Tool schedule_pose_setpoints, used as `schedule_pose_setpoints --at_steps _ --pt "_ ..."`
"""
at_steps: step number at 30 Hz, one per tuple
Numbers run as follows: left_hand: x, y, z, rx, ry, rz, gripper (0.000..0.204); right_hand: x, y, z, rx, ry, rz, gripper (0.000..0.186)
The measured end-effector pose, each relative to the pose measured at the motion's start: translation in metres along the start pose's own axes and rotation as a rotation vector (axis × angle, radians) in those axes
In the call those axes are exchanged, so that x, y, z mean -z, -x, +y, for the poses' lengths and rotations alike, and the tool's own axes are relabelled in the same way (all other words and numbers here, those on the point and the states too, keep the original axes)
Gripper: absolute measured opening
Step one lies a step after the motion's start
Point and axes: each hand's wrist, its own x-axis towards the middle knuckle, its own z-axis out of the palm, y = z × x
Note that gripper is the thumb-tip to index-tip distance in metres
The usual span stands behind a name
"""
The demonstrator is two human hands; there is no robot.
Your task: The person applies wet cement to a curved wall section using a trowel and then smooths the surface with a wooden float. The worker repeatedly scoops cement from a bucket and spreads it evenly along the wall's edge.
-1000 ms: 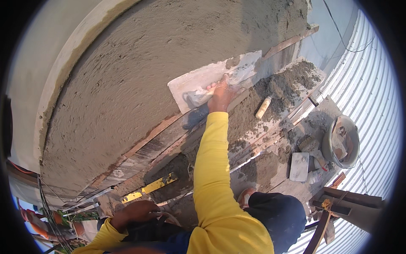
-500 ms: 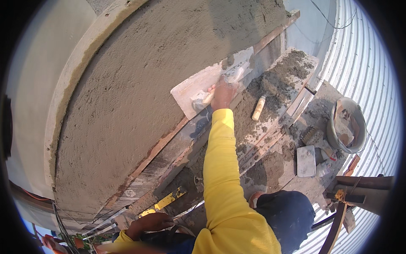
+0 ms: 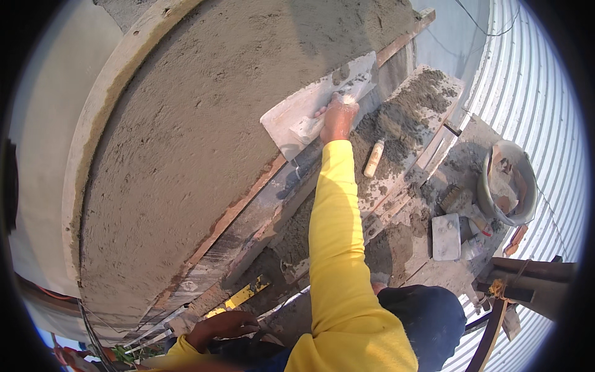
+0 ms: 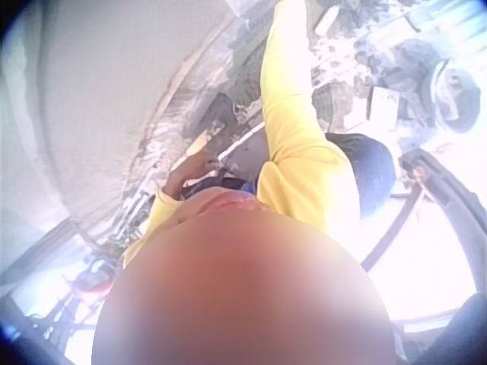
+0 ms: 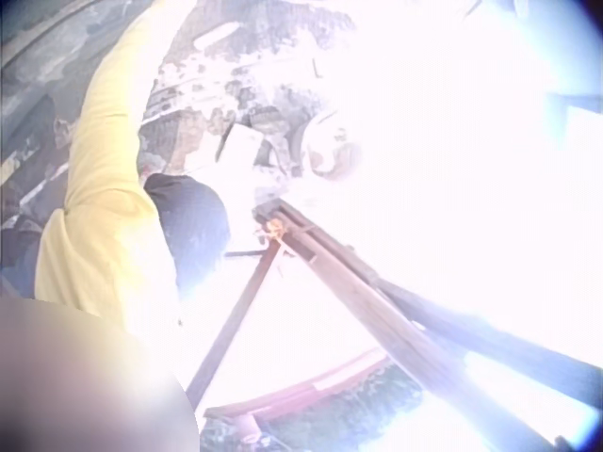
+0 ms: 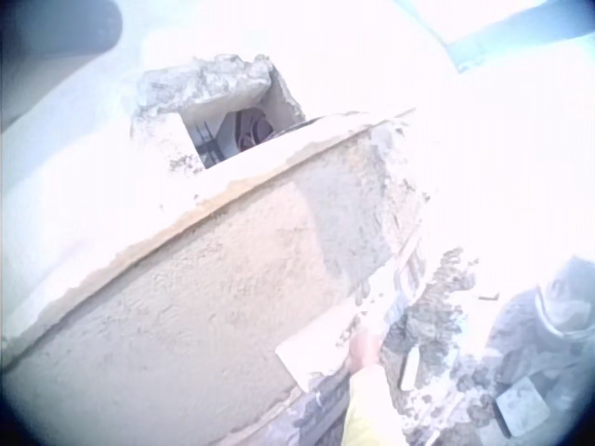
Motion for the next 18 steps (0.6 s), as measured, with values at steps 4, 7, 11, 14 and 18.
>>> schedule_pose_setpoints --at_steps 4,7,11,14,18 --pt "0.004 -0.003 0.016 0.034 -0.084 0.009 0.036 0.011 0.037 0.038 -0.032 -0.052 -0.010 0.044" --pt "-0.003 -0.011 -0.012 0.007 -0.098 0.015 0.036 0.012 0.130 0.082 -0.063 -0.043 -0.008 0.035" --pt "0.016 -0.009 0.010 0.051 -0.104 -0.065 0.033 0.016 0.117 0.082 -0.064 -0.007 0.056 0.035" --pt "-0.001 -0.006 -0.011 0.056 -0.061 -0.036 0.031 0.008 0.042 0.041 -0.022 0.004 0.023 0.039" --pt "0.011 0.009 0.012 0.013 -0.037 -0.070 0.035 0.000 -0.040 -0.007 0.063 0.101 -0.021 0.023"
